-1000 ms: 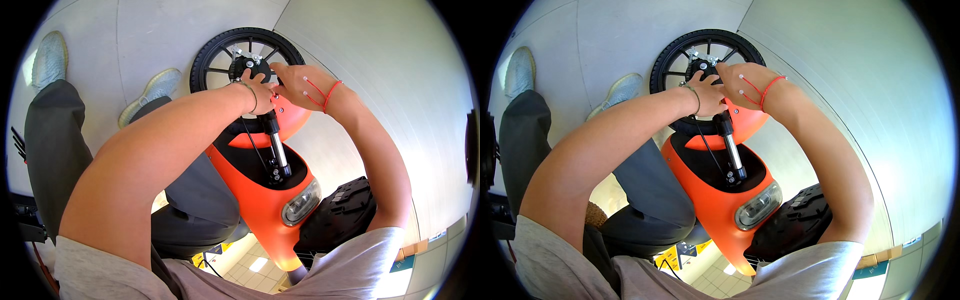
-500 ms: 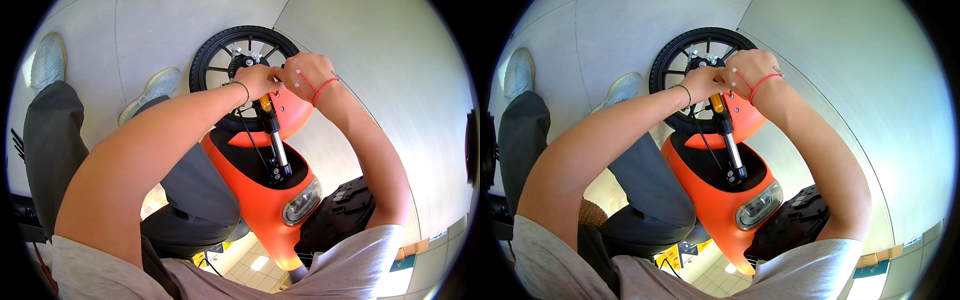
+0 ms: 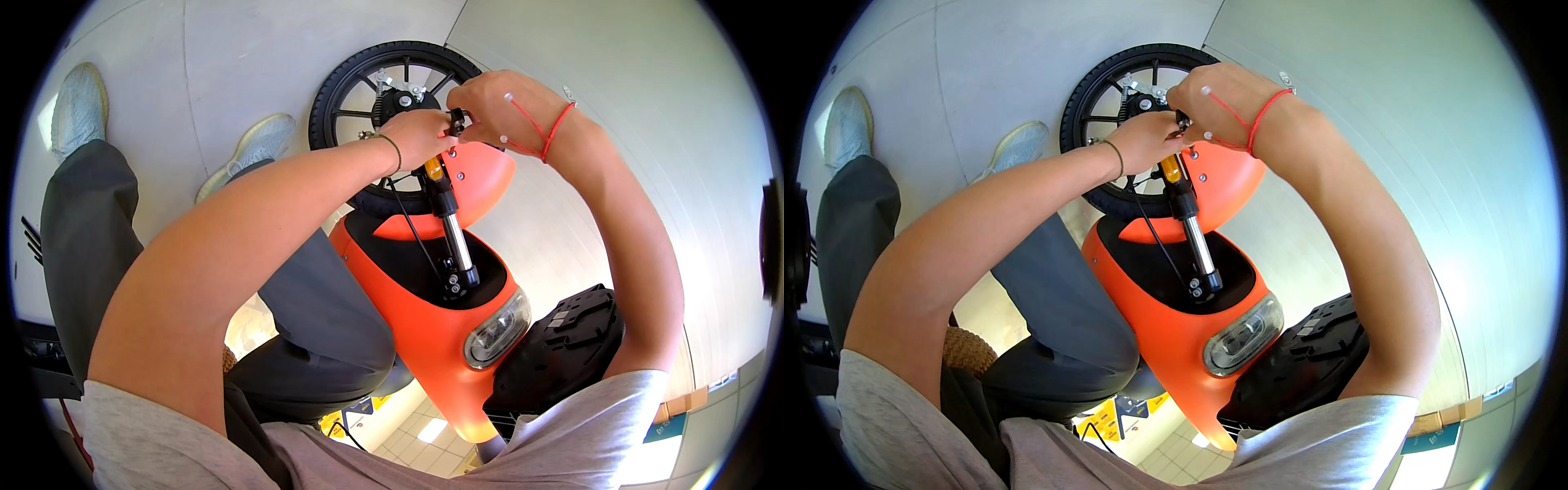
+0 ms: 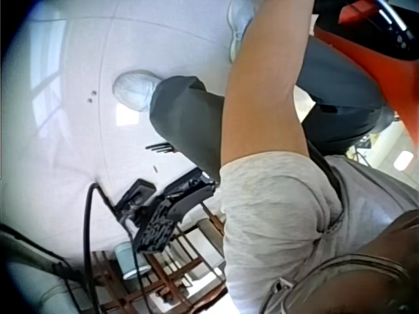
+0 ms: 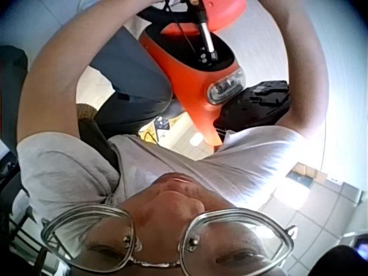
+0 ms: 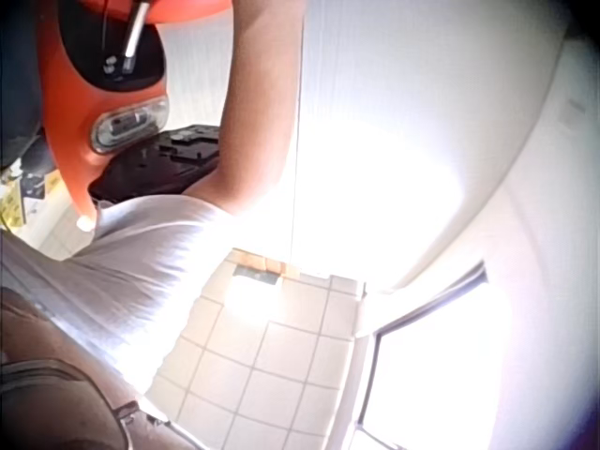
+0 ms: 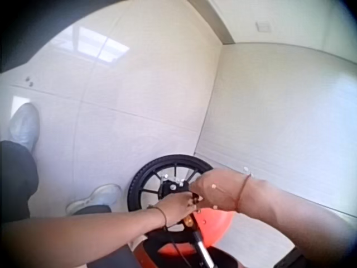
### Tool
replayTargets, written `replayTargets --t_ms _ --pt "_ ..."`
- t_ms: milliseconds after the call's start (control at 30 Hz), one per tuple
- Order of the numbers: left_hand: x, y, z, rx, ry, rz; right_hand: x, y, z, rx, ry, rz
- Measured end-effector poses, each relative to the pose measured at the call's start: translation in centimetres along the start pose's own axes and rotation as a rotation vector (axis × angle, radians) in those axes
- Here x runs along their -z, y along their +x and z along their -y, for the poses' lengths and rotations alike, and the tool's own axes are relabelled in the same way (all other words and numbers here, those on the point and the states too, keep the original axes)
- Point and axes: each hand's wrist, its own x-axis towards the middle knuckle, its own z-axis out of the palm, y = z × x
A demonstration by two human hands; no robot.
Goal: The person works on the front fork and wheel assembly of an orange scooter using a socket wrench and then closes a tool case containing various wrenches and bits.
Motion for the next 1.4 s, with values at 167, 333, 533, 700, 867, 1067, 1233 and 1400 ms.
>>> replayTargets --t_ms 167,333,533,700,867,1067,1233,1400 --pt "-0.6 -0.8 -2.1 0.213 -0.129 0.193 -1.6 0.3 1.7 -0.068 -0.242 -0.023" --pt "-1.3 0.3 -0.3 -0.007 -0.025 0.032 -1.0 0.2 1.4 -0.124 -0.141 -0.132" --pt "-3.2 1.9 2.4 -0.174 0.172 0.064 -0.6 0.0 1.2 0.008 -0.064 -0.076" --pt "-0.9 1.1 -0.3 0.089 0.001 0.113 0.3 0.2 1.6 -0.24 -0.175 0.093" --pt "-0.6 0.6 -0.2 0.098 -0.032 0.026 -0.5 0.7 2.2 -0.288 -0.252 0.051" --pt "-0.7 0.5 -0.6 0.069 -0.008 0.077 0.4 0.4 1.1 -0.173 0.001 0.146" --pt "-0.6 0.6 -1.2 0.099 -0.044 0.087 -1.1 -0.5 0.2 -0.059 -0.006 0.038" --pt "-1.0 -0.1 -1.8 0.14 -0.102 0.045 -0.9 0.2 0.9 -0.18 -0.286 0.138"
